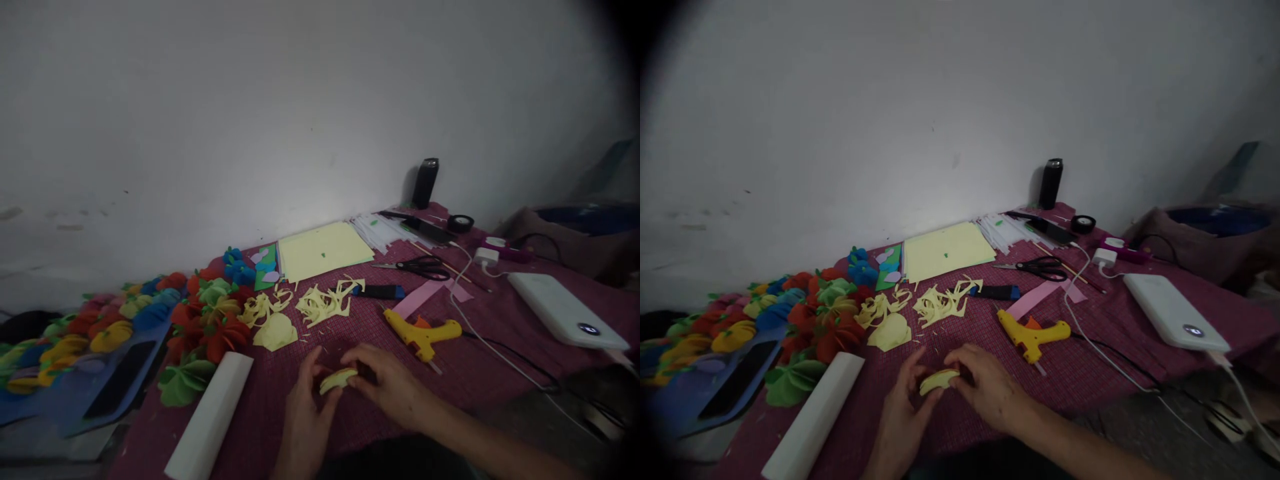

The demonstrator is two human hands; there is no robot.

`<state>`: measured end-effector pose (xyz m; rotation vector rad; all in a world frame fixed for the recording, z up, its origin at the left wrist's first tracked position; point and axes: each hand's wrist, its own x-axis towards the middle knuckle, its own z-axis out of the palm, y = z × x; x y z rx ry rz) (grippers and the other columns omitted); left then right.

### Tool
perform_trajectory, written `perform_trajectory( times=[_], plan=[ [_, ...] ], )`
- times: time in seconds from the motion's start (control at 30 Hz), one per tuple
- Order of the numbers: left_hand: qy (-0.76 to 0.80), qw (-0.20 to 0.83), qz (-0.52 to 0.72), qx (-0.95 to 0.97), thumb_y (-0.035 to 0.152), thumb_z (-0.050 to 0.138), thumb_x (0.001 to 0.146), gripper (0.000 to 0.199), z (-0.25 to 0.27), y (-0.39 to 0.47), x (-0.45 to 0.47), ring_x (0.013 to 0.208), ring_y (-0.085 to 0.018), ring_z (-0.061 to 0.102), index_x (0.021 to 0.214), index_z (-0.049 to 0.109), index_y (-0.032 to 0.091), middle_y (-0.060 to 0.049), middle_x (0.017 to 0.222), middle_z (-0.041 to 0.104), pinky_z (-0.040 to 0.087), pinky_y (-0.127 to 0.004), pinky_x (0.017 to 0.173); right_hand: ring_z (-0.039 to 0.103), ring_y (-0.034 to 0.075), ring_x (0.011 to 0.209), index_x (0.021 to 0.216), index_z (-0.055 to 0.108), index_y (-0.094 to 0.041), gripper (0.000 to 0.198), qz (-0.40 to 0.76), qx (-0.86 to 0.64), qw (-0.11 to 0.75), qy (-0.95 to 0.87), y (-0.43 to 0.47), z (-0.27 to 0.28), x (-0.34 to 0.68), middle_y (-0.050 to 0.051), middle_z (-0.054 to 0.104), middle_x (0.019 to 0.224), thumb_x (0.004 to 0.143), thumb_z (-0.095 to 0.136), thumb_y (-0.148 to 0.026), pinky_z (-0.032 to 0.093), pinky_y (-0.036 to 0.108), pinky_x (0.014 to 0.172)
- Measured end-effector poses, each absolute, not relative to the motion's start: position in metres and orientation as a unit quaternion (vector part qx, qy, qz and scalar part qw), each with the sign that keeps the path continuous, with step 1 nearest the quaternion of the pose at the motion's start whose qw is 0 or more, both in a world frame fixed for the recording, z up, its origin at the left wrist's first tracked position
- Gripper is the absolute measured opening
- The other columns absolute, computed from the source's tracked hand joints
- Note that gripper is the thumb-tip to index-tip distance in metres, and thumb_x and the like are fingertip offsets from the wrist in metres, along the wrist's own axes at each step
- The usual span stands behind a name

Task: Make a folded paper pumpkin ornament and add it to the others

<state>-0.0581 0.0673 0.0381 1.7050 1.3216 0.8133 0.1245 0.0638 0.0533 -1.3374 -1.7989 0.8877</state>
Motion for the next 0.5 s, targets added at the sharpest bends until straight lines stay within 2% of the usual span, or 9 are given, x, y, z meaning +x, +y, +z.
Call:
perform_trajectory(
  times=[0.07,0.17,0.33,0.5],
  plan=[
    [0.520,0.429,0.340,0.655,0.029,0.056,0.080,0.036,0.052,0.076,-0.060,0.089,-0.017,0.061,0.114,0.052,0.020,-0.004,0.100,0.065,0.047,-0.028,0.076,0.054,0.017,0.079,0.086,0.062,-0.021,0.012,0.326,-0.508,0.367,-0.708,0.069,0.065,0.124,0.001,0.060,0.082,0.078,0.057,-0.014,0.041,0.027,0.070],
    [0.503,0.444,0.366,0.645,0.028,0.058,0.077,0.019,0.071,0.091,-0.062,0.080,-0.016,0.059,0.092,0.060,0.017,-0.002,0.086,0.066,0.045,-0.025,0.070,0.053,0.017,0.079,0.082,0.063,-0.019,0.007,0.324,-0.499,0.374,-0.711,0.080,0.080,0.122,0.001,0.060,0.080,0.075,0.062,-0.020,0.040,0.027,0.071],
    [0.451,0.471,0.432,0.623,0.029,0.063,0.072,0.021,0.091,0.119,-0.063,0.073,-0.016,0.058,0.088,0.062,0.015,-0.002,0.078,0.065,0.044,-0.025,0.068,0.052,0.015,0.071,0.074,0.062,-0.016,0.007,0.388,-0.488,0.428,-0.654,0.104,0.083,0.112,0.000,0.059,0.073,0.074,0.060,-0.023,0.039,0.025,0.064],
    [0.450,0.467,0.397,0.650,0.034,0.063,0.074,0.020,0.096,0.144,-0.068,0.063,-0.013,0.054,0.073,0.065,0.014,0.000,0.065,0.062,0.041,-0.023,0.060,0.047,0.011,0.059,0.070,0.059,-0.016,0.010,0.394,-0.474,0.444,-0.650,0.125,0.078,0.107,-0.005,0.053,0.062,0.074,0.059,-0.026,0.035,0.020,0.054]
  ],
)
